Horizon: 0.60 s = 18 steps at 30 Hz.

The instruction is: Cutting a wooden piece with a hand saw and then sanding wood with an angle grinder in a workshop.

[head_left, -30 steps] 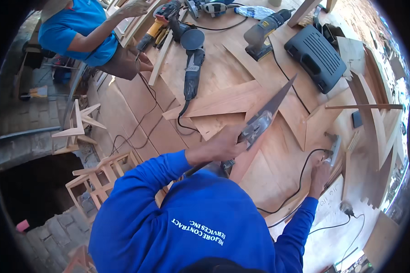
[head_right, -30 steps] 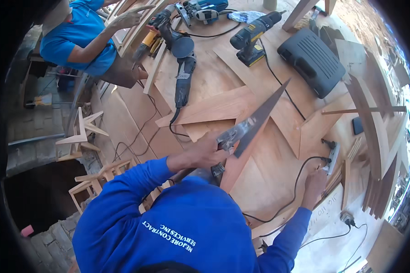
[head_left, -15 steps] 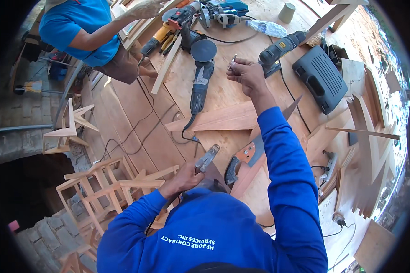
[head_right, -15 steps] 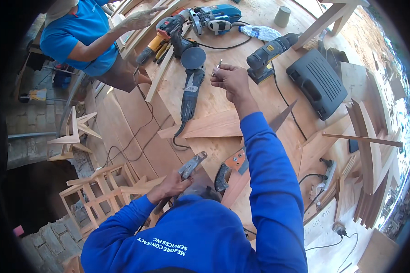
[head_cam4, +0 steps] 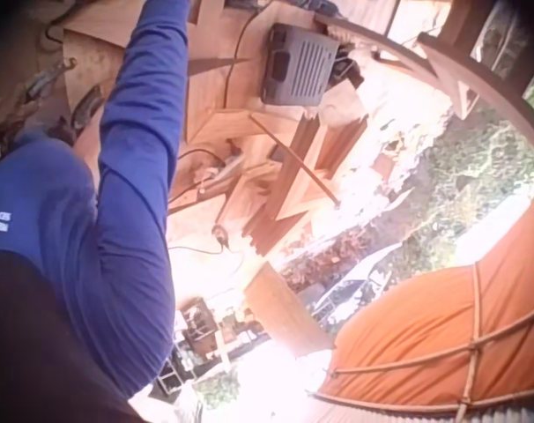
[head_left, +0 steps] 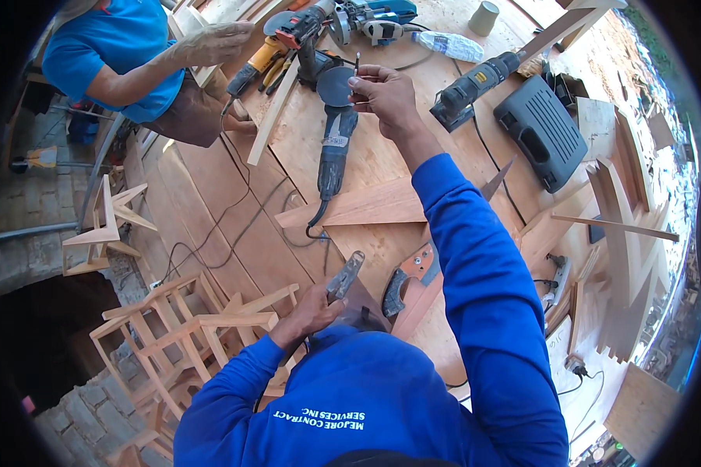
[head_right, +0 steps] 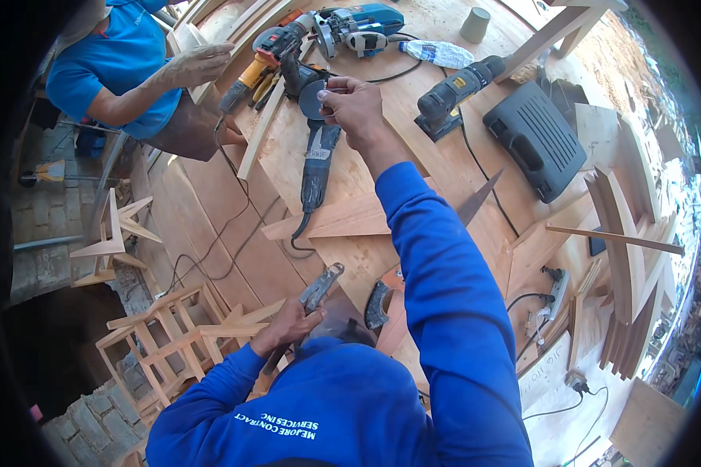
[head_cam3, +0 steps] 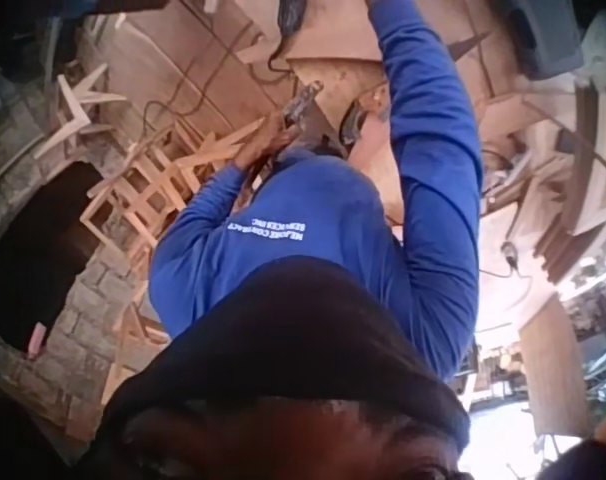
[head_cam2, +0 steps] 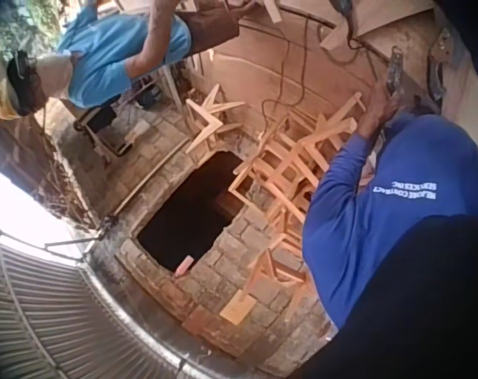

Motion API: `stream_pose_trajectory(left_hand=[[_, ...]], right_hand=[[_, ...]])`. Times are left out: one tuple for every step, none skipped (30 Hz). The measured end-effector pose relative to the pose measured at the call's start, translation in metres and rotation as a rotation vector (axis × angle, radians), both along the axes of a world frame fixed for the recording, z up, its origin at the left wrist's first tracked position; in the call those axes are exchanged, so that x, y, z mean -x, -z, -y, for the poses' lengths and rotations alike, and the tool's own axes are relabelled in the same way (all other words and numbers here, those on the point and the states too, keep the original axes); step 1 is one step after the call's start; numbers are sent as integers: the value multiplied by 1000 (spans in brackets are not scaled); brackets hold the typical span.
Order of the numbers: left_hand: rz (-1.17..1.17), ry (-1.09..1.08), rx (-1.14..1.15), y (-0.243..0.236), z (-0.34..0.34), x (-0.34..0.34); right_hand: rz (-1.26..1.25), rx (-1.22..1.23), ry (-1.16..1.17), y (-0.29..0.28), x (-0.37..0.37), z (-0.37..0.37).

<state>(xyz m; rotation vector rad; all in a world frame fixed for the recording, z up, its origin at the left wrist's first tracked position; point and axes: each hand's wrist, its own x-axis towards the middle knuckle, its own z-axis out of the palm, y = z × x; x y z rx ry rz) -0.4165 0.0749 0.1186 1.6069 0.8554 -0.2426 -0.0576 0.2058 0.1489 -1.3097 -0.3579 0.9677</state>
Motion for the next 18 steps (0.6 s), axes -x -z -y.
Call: stream_pose_trajectory(left_hand=[[18, 1, -7, 4, 0, 2], [17, 5, -6, 8, 1, 3], [29, 10, -18, 12, 0, 2], [42, 15, -29, 16, 0, 2], [55, 30, -37, 14, -1, -2], [58, 53, -30, 11, -2, -4], [52, 23, -30, 6, -3, -5], [46, 3, -21, -1, -3, -10], [41, -12, -9, -6, -2, -14], [48, 34, 10, -10, -1, -19], [20, 26, 12, -14, -1, -20], [-5, 23, 14, -15, -3, -23], [-34, 3, 9, -14, -5, -21], [-25, 38, 22, -11, -7, -18], [-41, 32, 3, -7, -8, -15], [-57, 25, -17, -2, -9, -14], [-73, 28, -33, 2, -8, -17], [-71, 85, -15, -1, -8, -24]], right_hand=[[0, 1, 4, -1, 1, 1], [14, -2, -5, -2, 2, 3], [31, -4, -7, -3, 1, 4], [48, -6, -8, -3, 0, 5], [49, 0, 13, -2, -2, 7], [72, -36, 2, -1, -3, 6], [95, -69, -6, -1, -2, 3], [121, -94, -4, 3, -3, 3], [187, -100, -1, 6, 0, 0], [258, -102, 4, 9, 3, -6], [311, -106, 17, 11, 7, -9], [369, -106, 31, 16, 7, -12], [425, -117, 34, 14, 11, -13], [484, -127, 37, 11, 16, -15], [488, -129, 50, 13, 15, -17], [493, -131, 62, 14, 14, -21], [500, -113, 80, 17, 12, -22], [500, -96, 97, 18, 10, -22]])
